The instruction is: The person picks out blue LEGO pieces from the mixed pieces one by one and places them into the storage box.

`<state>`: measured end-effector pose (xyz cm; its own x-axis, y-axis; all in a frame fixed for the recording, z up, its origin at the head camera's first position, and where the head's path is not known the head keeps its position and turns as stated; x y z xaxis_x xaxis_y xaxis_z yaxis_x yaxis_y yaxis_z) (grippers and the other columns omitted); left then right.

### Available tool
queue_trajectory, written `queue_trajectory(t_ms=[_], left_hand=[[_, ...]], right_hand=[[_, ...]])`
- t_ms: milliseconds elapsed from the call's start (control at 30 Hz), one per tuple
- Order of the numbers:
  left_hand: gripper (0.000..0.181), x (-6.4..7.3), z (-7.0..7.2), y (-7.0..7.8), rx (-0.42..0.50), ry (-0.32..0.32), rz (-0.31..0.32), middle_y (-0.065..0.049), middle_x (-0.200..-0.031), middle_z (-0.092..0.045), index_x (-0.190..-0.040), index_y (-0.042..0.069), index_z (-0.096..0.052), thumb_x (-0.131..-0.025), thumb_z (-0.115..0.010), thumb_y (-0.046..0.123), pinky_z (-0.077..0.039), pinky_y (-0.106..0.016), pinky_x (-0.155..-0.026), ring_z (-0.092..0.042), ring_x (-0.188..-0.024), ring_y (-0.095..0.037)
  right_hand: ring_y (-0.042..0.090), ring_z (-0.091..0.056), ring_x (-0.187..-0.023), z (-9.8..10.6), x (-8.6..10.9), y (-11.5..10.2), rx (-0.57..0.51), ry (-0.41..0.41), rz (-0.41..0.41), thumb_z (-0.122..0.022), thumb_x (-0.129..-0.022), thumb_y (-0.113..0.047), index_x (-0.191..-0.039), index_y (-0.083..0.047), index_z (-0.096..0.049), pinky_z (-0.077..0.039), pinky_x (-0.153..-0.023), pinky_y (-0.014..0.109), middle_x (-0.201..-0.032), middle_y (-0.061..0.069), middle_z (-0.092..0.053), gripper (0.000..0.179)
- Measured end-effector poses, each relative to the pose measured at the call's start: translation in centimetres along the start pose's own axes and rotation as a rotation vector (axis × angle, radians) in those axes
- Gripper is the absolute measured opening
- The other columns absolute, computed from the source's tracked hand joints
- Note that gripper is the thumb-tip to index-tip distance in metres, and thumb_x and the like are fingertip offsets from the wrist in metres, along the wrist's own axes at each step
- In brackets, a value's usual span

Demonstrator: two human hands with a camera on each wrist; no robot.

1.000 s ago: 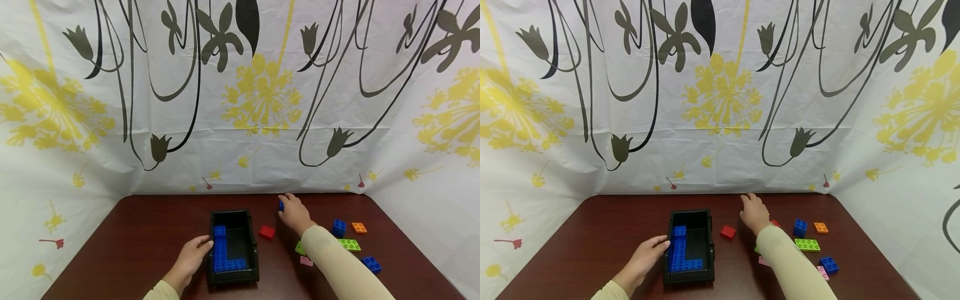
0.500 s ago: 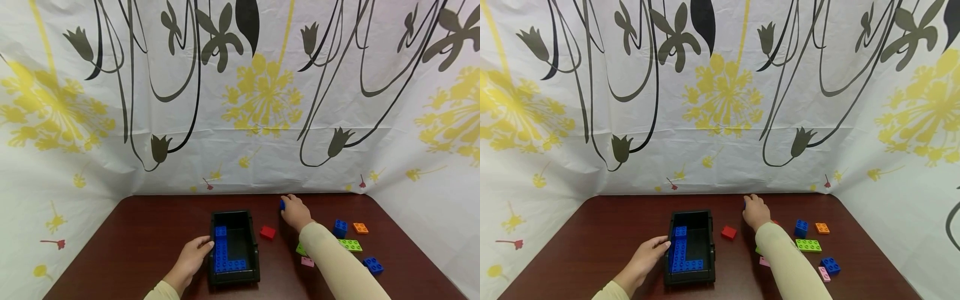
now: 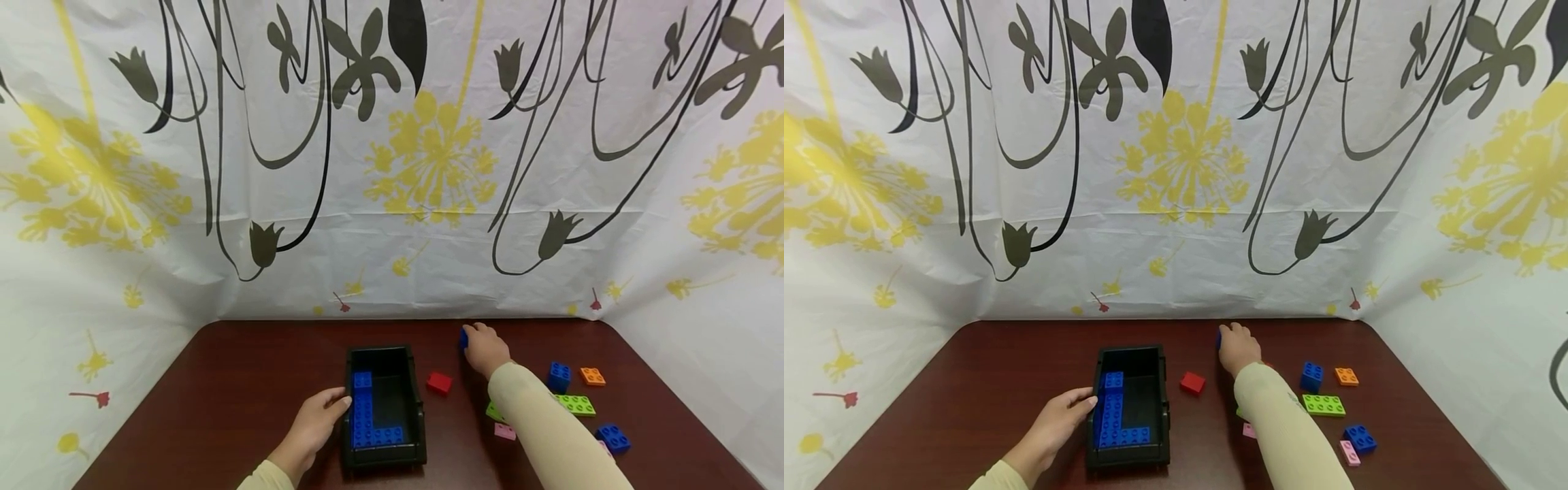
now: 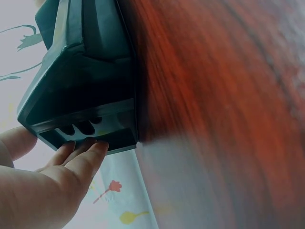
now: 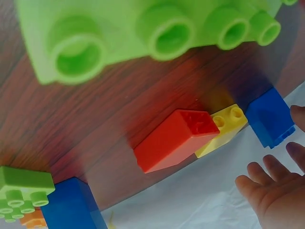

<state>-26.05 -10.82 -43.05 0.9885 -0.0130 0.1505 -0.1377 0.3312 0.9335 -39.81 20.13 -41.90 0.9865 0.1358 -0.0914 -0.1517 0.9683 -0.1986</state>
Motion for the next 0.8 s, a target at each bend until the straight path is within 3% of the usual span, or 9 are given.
queue_trajectory(t_ms=[333,667,800], left_hand=[[0.052,0.0,-0.06,-0.04,-0.002,0.006,-0.007,-0.029,-0.138,-0.047,-0.135,-0.007,-0.049,-0.098,-0.057,0.029,-0.045,-0.056,-0.096,-0.042,-0.128,-0.047],[0.052,0.06,-0.05,0.07,-0.013,0.002,-0.022,-0.03,-0.138,-0.047,-0.135,-0.009,-0.049,-0.098,-0.057,0.028,-0.046,-0.055,-0.095,-0.042,-0.127,-0.048],[0.051,0.03,-0.06,0.08,-0.016,0.002,-0.017,-0.03,-0.138,-0.046,-0.135,-0.008,-0.049,-0.098,-0.056,0.027,-0.045,-0.056,-0.096,-0.042,-0.128,-0.048]], right_hand=[[0.044,-0.038,-0.132,-0.07,-0.29,-0.7,0.019,-0.026,0.009,-0.06,-0.094,-0.009,-0.141,0.001,-0.045,-0.046,-0.095,0.055,-0.145,0.027,-0.039,0.05],[0.044,-0.034,-0.136,-0.67,-0.36,-0.5,0.003,-0.081,-0.001,-0.044,-0.099,-0.002,-0.145,0.001,-0.04,-0.034,-0.106,0.059,-0.148,0.026,-0.036,0.046],[0.043,-0.037,-0.134,-0.6,-0.45,-0.55,0.01,-0.077,0.023,-0.043,-0.099,0.002,-0.143,0.003,-0.042,-0.036,-0.106,0.056,-0.146,0.027,-0.039,0.044]])
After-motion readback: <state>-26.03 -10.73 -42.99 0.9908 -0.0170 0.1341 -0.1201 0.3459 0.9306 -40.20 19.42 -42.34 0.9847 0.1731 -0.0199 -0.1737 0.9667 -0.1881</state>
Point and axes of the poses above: each hand's wrist, its own x-axis away from the middle knuckle, its own z-axis out of the back of the hand, y = z × x, the point moved 5 cm from there along -x, towards the middle knuckle
